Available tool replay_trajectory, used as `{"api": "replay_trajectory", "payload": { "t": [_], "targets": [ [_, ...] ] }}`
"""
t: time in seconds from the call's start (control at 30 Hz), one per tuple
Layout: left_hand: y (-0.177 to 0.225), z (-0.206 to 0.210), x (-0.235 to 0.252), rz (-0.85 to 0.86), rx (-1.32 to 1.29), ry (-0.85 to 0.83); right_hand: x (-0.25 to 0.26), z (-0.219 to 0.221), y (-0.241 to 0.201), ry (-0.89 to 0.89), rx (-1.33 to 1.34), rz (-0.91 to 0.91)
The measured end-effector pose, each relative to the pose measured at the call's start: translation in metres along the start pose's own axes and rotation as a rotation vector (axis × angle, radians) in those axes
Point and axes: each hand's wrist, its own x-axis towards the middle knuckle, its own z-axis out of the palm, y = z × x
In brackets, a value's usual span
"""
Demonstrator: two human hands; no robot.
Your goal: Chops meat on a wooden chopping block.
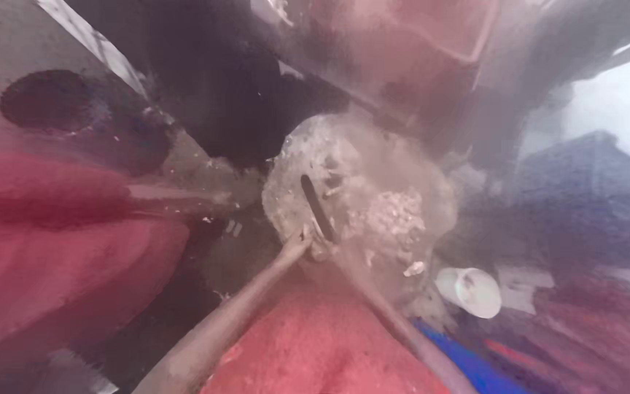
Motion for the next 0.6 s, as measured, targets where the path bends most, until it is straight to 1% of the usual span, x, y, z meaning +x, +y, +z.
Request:
{"api": "replay_trajectory", "payload": {
  "t": [0.07,0.13,0.17,0.2,0.23,0.3,0.33,0.4,0.47,0.53,0.6],
  "targets": [
    [-0.006,-0.003,-0.003,0.000,0.038,-0.006,-0.017,-0.009,-0.023,0.067,0.016,-0.090],
    [-0.009,-0.002,-0.002,0.017,0.066,0.030,-0.030,-0.013,-0.041,0.145,0.069,-0.207],
    [-0.010,-0.001,-0.001,0.033,0.083,0.049,-0.033,-0.013,-0.044,0.159,0.069,-0.254],
    [-0.009,0.000,-0.001,0.032,0.089,0.056,-0.033,-0.011,-0.040,0.159,0.021,-0.253],
    [-0.007,0.000,-0.003,0.006,0.082,0.049,-0.031,-0.006,-0.030,0.124,-0.059,-0.198],
    [-0.004,0.001,-0.010,-0.048,0.050,0.011,-0.017,0.000,-0.007,-0.063,-0.236,0.035],
    [-0.004,0.002,-0.013,-0.050,0.030,0.000,-0.009,0.005,0.006,-0.115,-0.266,0.106],
    [-0.007,-0.001,-0.018,-0.024,-0.031,-0.010,-0.002,0.006,0.011,-0.145,-0.233,0.152],
    [-0.015,-0.006,-0.028,0.005,-0.131,0.016,-0.010,0.006,0.008,-0.096,-0.159,0.146],
    [-0.020,-0.018,-0.038,0.059,-0.228,0.081,-0.020,0.002,0.006,0.009,-0.140,0.068],
    [-0.020,-0.034,-0.045,0.125,-0.257,0.153,-0.026,-0.001,0.013,0.125,-0.138,0.018]
  ]
}}
